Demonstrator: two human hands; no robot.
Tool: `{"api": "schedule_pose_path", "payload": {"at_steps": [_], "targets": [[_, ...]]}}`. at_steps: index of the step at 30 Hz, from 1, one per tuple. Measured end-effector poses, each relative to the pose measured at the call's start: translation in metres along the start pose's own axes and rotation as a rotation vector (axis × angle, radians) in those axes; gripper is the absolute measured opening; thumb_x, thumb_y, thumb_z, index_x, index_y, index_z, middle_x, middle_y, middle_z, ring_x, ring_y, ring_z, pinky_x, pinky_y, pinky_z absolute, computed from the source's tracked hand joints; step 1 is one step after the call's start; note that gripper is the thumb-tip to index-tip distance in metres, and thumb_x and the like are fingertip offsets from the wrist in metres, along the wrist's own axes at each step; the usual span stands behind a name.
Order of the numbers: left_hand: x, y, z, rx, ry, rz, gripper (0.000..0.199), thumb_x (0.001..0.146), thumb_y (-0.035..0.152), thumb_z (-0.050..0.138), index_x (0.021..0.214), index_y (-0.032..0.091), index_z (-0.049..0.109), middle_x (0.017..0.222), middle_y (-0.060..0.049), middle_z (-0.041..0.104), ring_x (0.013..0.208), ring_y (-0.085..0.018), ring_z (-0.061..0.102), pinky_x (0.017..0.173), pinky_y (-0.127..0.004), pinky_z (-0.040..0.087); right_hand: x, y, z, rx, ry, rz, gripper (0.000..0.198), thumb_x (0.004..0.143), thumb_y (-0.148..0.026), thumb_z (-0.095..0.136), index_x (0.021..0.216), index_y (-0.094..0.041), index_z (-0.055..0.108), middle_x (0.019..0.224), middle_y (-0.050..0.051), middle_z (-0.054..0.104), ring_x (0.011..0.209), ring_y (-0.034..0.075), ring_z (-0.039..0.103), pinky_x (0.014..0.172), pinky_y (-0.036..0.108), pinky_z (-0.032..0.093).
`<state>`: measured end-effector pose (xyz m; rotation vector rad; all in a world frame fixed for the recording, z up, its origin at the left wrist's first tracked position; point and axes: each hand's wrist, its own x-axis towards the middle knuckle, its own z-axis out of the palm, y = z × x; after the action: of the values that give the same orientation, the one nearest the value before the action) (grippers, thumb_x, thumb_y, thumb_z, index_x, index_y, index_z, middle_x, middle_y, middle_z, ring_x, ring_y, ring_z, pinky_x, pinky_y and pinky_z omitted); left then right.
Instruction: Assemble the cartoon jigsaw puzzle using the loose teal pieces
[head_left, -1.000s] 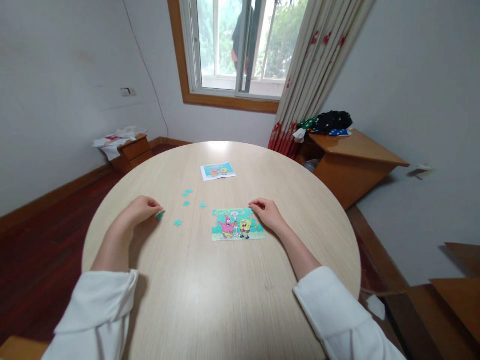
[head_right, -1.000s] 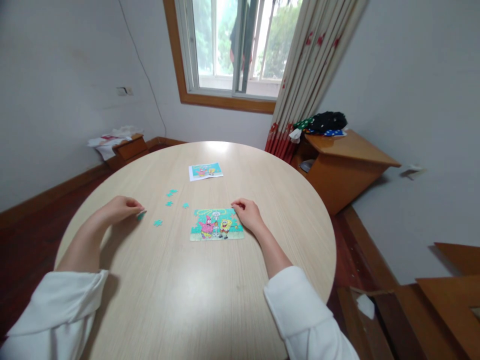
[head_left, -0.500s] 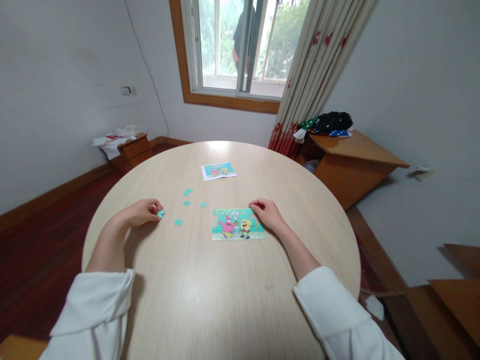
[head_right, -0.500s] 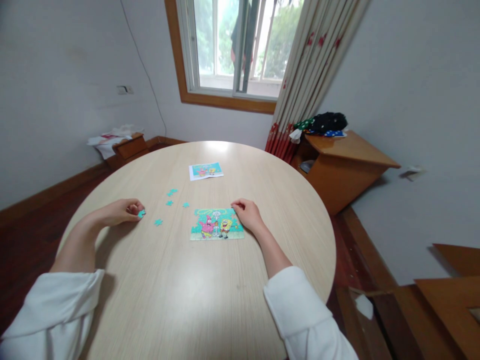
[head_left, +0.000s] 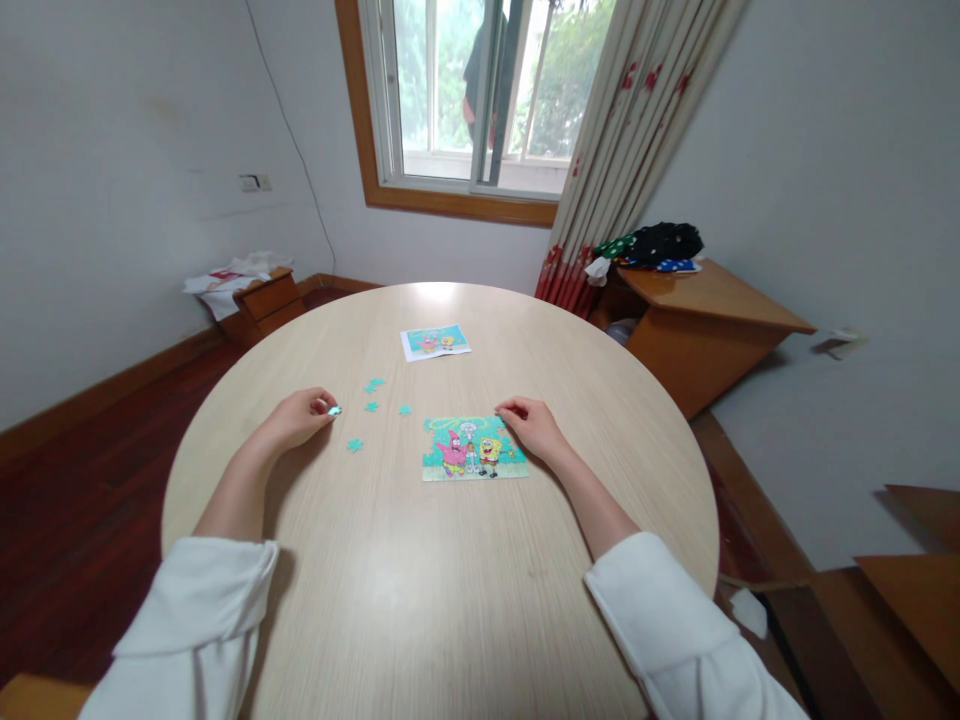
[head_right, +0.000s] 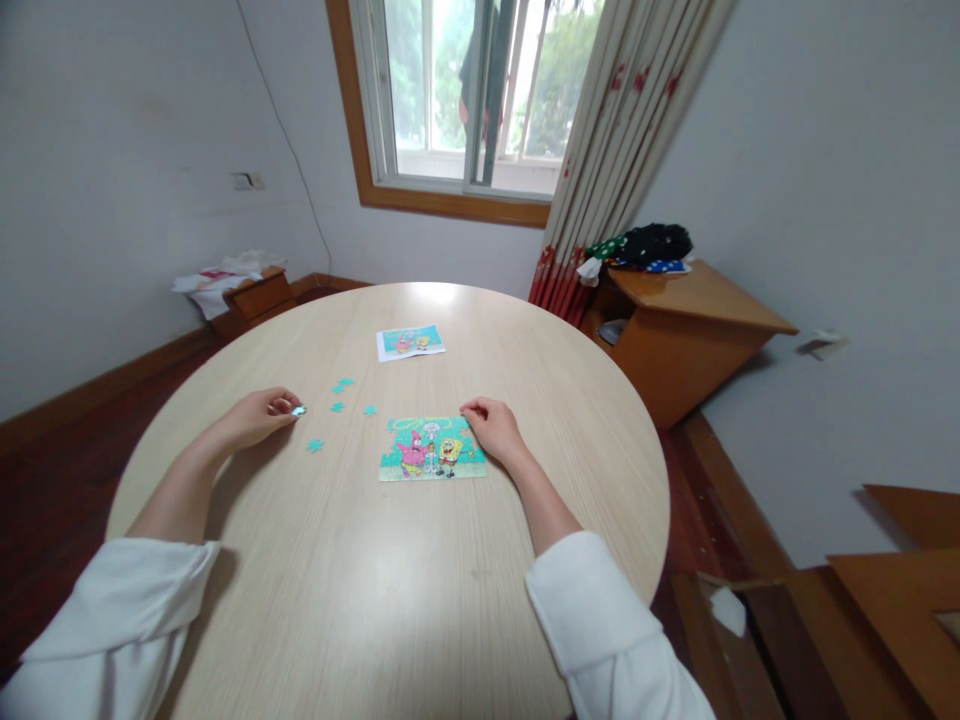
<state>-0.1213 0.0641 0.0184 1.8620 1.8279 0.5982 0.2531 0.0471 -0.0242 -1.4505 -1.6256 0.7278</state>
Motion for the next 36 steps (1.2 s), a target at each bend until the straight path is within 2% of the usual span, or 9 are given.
{"api": "schedule_pose_path", "payload": {"at_steps": [7,16,26,36], "targets": [[0.002,0.011,0.015,0.084,0.081,0.044,0.024,0.068,0.032,0.052,0.084,0.017,0.063,0.078,-0.005,0.067,0.07,-0.019,0.06,0.065,-0.027,0.044,-0.001,-0.003,0.0,-0.005,-0.006,0.016,0.018,0.075,-0.027,0.055,0.077,-0.015,0.069,0.077,0.006,0.07,0.07,0.017,0.06,0.069,0.03,0.046],[0.005,0.007,0.021,0.12,0.138,0.065,0.027,0.072,0.029,0.053,0.094,0.017,0.064,0.079,-0.005,0.066,0.072,-0.018,0.06,0.07,-0.027,0.045,-0.001,-0.005,-0.001,-0.013,-0.015,-0.013,0.018,0.075,-0.028,0.055,0.076,-0.016,0.069,0.075,0.005,0.07,0.07,0.016,0.06,0.069,0.028,0.045],[0.008,0.012,0.029,0.242,0.169,0.061,0.031,0.077,0.028,0.048,0.1,0.016,0.066,0.089,-0.009,0.069,0.082,-0.022,0.063,0.074,-0.029,0.045,-0.001,-0.005,0.0,-0.02,-0.014,-0.007,0.02,0.075,-0.029,0.055,0.076,-0.016,0.069,0.074,0.005,0.07,0.068,0.016,0.059,0.068,0.029,0.045],[0.008,0.009,0.03,0.243,0.176,0.062,0.035,0.077,0.029,0.047,0.104,0.017,0.066,0.088,-0.008,0.07,0.081,-0.021,0.063,0.073,-0.028,0.045,-0.002,-0.007,-0.001,-0.018,-0.01,-0.011,0.019,0.074,-0.029,0.054,0.075,-0.016,0.069,0.072,0.004,0.069,0.067,0.016,0.058,0.066,0.028,0.044]]}}
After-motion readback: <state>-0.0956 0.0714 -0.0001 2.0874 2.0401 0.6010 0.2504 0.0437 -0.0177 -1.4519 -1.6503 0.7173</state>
